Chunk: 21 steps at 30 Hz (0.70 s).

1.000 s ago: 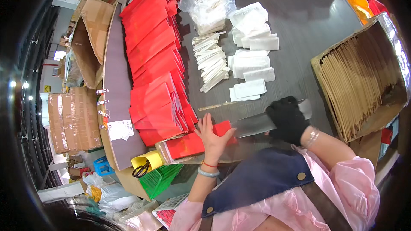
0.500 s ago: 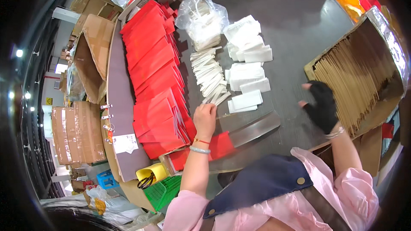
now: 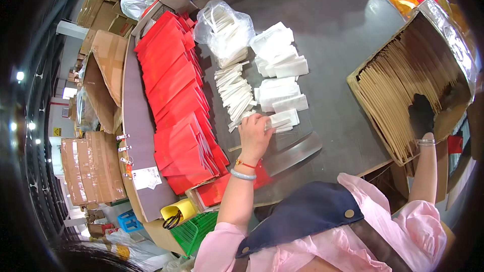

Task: Inserting wooden chopsticks into red paper sleeves and organizing them at a packing station.

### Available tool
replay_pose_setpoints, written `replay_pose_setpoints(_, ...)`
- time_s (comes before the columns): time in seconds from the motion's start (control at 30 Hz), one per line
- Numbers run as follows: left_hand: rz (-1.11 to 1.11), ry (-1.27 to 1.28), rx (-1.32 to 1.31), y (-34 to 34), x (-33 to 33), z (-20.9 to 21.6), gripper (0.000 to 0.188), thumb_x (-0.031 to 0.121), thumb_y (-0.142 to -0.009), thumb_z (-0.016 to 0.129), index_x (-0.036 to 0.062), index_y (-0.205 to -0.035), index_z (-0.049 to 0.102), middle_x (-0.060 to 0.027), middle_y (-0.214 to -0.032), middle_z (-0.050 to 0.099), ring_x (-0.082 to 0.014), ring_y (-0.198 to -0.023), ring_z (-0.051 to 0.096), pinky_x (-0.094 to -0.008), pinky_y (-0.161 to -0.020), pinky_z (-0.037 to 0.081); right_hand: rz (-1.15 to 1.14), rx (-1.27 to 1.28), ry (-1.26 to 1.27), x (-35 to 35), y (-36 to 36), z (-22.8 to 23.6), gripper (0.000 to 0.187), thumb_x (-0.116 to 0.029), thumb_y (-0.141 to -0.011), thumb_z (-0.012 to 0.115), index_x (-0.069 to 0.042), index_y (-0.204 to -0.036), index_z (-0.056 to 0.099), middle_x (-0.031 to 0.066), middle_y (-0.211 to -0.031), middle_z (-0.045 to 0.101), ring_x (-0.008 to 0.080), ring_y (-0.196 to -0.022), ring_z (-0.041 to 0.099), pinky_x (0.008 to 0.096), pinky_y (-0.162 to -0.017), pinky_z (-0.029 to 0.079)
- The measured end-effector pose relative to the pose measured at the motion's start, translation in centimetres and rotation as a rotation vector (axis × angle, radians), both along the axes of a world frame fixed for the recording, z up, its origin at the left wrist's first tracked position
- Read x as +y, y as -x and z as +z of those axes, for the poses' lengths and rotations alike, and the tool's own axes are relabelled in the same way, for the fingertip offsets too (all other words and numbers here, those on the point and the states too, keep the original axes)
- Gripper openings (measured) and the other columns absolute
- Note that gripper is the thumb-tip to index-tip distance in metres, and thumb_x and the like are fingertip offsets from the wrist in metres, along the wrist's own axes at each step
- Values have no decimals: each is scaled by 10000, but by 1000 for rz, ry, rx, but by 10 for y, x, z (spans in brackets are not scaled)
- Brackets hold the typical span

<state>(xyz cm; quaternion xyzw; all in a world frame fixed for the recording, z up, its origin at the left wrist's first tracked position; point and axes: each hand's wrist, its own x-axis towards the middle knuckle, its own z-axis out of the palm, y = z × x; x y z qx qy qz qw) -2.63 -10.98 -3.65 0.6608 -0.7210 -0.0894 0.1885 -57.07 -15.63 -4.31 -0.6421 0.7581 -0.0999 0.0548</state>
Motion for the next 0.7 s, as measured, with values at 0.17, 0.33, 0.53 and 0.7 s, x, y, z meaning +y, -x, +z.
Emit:
replay_pose_setpoints(0.17,-52,0,63,6,-8,-1,372,164,-699,795,117,-1033,638,-46,-1054,575,-276,-1010,522,-420,-851,408,61,193,28,-4,20,-14,442,-139,-843,538,5,-1261,552,186,-1278,576,335,-1217,521,396,-1048,399)
replay_pose_setpoints(0.33,-49,-54,109,0,-16,4,285,150,-715,794,131,-949,632,-29,-975,613,-269,-959,558,-417,-833,420,-53,91,-115,-11,7,-4,467,-134,-899,506,5,-1345,509,177,-1386,527,320,-1307,470,377,-1109,350)
replay_pose_setpoints(0.53,-12,-15,308,2,1,18,212,177,-718,803,100,-837,645,-48,-734,616,-261,-758,598,-395,-763,446,-100,-347,347,2,7,3,378,-107,-968,514,22,-1323,537,172,-1327,581,310,-1248,531,357,-1055,405)
replay_pose_setpoints(0.7,33,-436,450,15,60,40,239,217,-700,808,100,-850,664,-31,-762,615,-258,-800,582,-419,-805,419,525,-571,72,22,-175,76,178,31,-839,622,-20,-1002,675,125,-890,630,278,-865,605,362,-787,478)
